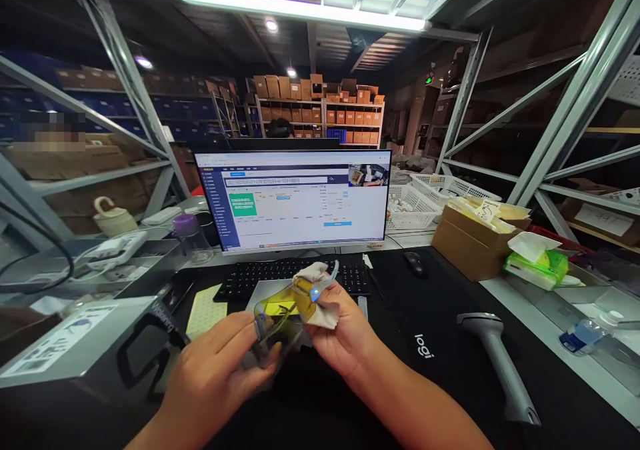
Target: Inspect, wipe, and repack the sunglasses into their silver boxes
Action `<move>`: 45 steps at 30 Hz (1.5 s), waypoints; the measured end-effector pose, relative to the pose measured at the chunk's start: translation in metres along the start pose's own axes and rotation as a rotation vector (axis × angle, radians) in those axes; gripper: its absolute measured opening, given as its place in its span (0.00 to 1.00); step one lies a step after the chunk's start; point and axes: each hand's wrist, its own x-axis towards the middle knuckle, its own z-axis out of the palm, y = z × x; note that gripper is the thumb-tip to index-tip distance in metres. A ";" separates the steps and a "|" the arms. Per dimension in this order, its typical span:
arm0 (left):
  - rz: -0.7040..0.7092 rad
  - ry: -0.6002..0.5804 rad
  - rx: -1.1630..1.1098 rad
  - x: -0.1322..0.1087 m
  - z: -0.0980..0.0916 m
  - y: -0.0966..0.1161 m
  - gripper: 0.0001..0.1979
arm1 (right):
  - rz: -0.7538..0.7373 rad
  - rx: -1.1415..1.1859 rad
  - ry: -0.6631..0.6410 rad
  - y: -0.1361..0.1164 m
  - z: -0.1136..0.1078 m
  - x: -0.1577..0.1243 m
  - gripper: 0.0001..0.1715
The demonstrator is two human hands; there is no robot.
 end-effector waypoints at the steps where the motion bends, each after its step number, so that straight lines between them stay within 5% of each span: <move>1: 0.001 0.000 -0.004 0.000 0.000 0.000 0.01 | 0.039 0.019 0.003 0.004 0.003 -0.002 0.19; 5: -0.008 0.007 0.010 0.004 -0.005 -0.002 0.03 | 0.063 -0.118 -0.081 0.019 0.008 -0.008 0.14; 11: -0.060 -0.033 0.008 0.003 -0.006 -0.009 0.09 | -0.373 -0.738 -0.256 0.006 -0.004 -0.006 0.04; 15: -0.153 -0.007 -0.072 -0.002 0.002 -0.019 0.10 | -0.433 -1.009 -0.367 -0.006 -0.015 -0.002 0.09; 18: -0.379 0.011 -0.269 -0.004 0.005 -0.031 0.13 | -0.542 -1.178 -0.280 -0.011 -0.024 0.004 0.15; 23: -0.756 0.003 -0.933 -0.006 -0.003 -0.053 0.22 | -0.615 -1.212 -0.105 -0.025 -0.029 0.004 0.17; 30: -0.712 0.040 -1.428 -0.008 0.003 -0.060 0.20 | -0.725 -1.298 -0.148 -0.079 -0.034 -0.022 0.23; 33: -0.758 -0.009 -1.518 -0.009 0.013 -0.049 0.21 | -0.764 -1.245 -0.120 -0.070 -0.029 -0.020 0.22; 36: -0.878 -0.043 -1.551 -0.011 0.022 -0.034 0.23 | -0.843 -1.173 -0.314 -0.033 -0.019 -0.015 0.20; 38: -0.947 -0.070 -1.576 -0.012 0.027 -0.024 0.24 | -0.833 -1.176 -0.481 -0.006 -0.013 -0.013 0.19; 41: -1.012 -0.085 -1.627 -0.011 0.030 -0.019 0.22 | -0.756 -1.196 -0.550 0.012 -0.012 -0.008 0.19; 45: -1.114 0.075 -1.648 -0.002 0.029 -0.026 0.18 | -0.371 -1.215 -0.712 -0.020 -0.028 0.004 0.16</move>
